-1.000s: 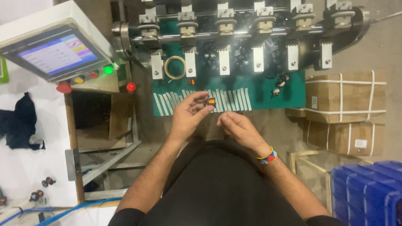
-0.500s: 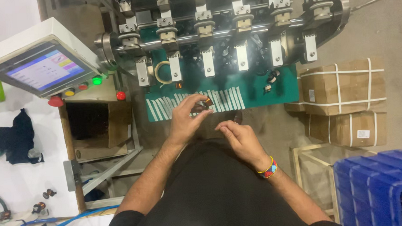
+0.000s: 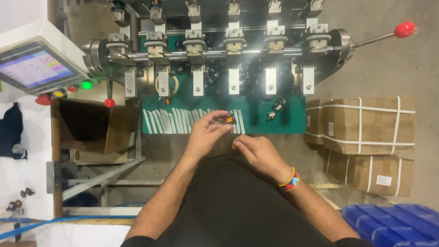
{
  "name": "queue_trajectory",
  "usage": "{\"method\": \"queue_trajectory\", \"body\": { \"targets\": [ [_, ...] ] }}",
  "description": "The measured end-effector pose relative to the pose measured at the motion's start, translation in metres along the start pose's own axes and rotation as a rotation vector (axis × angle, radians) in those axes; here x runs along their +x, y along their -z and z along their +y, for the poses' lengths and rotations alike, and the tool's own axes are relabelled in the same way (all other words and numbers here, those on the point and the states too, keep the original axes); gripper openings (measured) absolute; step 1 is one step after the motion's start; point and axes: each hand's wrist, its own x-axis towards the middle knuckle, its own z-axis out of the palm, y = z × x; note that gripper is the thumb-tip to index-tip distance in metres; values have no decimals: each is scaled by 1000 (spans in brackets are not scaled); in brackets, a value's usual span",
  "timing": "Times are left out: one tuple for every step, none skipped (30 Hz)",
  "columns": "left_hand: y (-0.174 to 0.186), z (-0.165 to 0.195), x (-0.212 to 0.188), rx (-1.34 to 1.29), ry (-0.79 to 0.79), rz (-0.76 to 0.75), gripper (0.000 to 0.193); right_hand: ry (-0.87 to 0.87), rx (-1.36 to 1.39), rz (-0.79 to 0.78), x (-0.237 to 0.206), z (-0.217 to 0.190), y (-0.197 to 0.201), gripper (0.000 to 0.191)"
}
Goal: The person operates a multi-station coil winding machine, pressing control panel buttons, pulling the machine lever, and loading and removing small bobbins from the stations. They trim wire ends with scissors, apply tape to a wound coil, and place finished coils on the work surface.
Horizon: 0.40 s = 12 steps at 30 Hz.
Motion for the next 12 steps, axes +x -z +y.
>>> {"method": "queue_trajectory", "body": {
  "targets": [
    [-8,-7,1,-78,-40,7,45,-34,63,-17,-2,4,-1,23],
    [-14,-13,1,-154,-81,19,45,-69,127,-38,-3,9,-3,24],
    [-18,-18,-1,-254,-7,65,43,-114,159,-80,-2,14,-5,24],
    [-20,-21,-3,-354,65,109,41,-159,191,-120,1,19,-7,25],
    [-22,-24,-6,-455,138,152,39,-207,224,-160,1,24,-9,26],
    [-22,-27,-6,-471,105,181,38,-154,232,-193,0,29,-10,25],
    [-22,-29,-4,-487,73,206,37,-101,239,-222,-2,34,-10,25],
    [-20,-31,-5,-502,43,232,36,-50,247,-251,-3,39,-11,25],
    [-16,-32,-7,-507,40,274,36,-62,258,-271,-6,45,-12,25],
    [-9,-32,-9,-512,41,314,35,-76,269,-289,-9,51,-14,24],
    [-2,-31,-12,-517,41,351,35,-90,280,-304,-12,57,-16,24],
    [4,-30,-16,-493,17,331,37,-92,284,-308,-15,72,7,24]
  ]
}}
